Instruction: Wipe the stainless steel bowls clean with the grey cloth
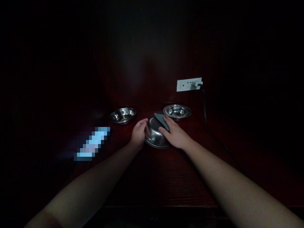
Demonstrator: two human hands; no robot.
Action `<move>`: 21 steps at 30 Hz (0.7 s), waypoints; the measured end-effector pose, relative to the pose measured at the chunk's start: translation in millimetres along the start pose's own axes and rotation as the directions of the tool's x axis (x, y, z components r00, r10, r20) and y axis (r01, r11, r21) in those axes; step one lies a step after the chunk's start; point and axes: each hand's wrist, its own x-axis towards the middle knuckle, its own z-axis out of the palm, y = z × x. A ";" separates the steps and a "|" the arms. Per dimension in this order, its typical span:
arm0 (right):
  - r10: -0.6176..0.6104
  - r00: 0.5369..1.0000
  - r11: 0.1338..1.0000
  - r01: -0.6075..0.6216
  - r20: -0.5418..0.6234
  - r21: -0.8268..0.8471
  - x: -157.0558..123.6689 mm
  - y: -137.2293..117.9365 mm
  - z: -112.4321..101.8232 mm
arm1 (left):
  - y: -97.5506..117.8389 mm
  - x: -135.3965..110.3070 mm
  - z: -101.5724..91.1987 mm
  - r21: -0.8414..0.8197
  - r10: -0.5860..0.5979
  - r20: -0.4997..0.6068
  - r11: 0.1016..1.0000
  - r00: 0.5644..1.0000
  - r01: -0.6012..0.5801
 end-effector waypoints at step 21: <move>-0.262 0.962 0.962 0.254 -0.081 -0.102 -3.9 -20.1 -18.7 | 8.4 -10.9 6.8 -0.088 0.097 -0.097 0.990 0.991 -0.106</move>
